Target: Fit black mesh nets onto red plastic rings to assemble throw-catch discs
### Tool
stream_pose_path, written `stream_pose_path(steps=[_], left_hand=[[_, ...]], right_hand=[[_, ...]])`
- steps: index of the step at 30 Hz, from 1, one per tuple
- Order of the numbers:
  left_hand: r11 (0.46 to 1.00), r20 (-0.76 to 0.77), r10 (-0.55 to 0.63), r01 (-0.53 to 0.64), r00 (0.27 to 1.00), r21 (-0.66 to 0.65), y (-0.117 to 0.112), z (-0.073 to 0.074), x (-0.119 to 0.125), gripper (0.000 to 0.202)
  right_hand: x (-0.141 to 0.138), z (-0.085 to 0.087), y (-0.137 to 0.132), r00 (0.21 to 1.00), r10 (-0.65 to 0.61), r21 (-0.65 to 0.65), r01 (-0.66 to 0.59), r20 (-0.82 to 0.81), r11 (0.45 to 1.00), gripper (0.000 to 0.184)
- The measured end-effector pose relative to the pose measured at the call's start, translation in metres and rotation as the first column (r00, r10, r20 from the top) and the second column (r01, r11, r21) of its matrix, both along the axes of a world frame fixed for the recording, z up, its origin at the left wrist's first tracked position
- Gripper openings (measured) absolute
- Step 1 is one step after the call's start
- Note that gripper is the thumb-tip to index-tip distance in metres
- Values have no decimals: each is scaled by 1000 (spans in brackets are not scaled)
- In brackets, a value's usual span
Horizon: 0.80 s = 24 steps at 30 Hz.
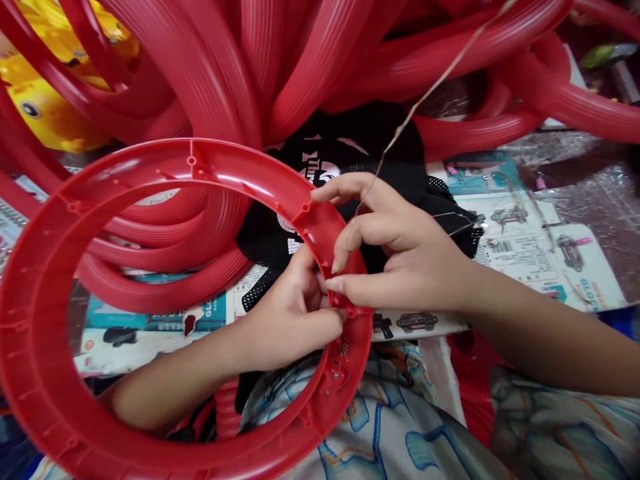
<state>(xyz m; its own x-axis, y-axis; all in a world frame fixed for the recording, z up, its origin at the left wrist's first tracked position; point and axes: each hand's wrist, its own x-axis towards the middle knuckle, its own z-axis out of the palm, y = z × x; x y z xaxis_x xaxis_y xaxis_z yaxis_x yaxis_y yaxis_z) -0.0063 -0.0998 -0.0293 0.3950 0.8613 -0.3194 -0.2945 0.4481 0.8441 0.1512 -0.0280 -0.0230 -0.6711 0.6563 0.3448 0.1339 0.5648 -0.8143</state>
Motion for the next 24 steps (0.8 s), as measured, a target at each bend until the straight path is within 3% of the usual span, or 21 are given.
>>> stream_pose_path(steps=[3, 10, 15, 24], left_hand=[[998, 122, -31, 37, 992, -42, 0, 1, 0, 47], [999, 173, -34, 37, 984, -9, 0, -7, -6, 36], [998, 139, 62, -65, 988, 18, 1, -10, -6, 38], [988, 141, -103, 118, 985, -102, 3, 0, -3, 51]], right_hand=[[0, -1, 0, 1000, -1, -4, 1, 17, 1000, 10], [1, 1, 2, 997, -46, 6, 46, 58, 999, 6], [1, -1, 4, 994, -98, 71, 94, 55, 993, 7], [2, 2, 5, 1000, -21, -51, 21, -7, 998, 3]])
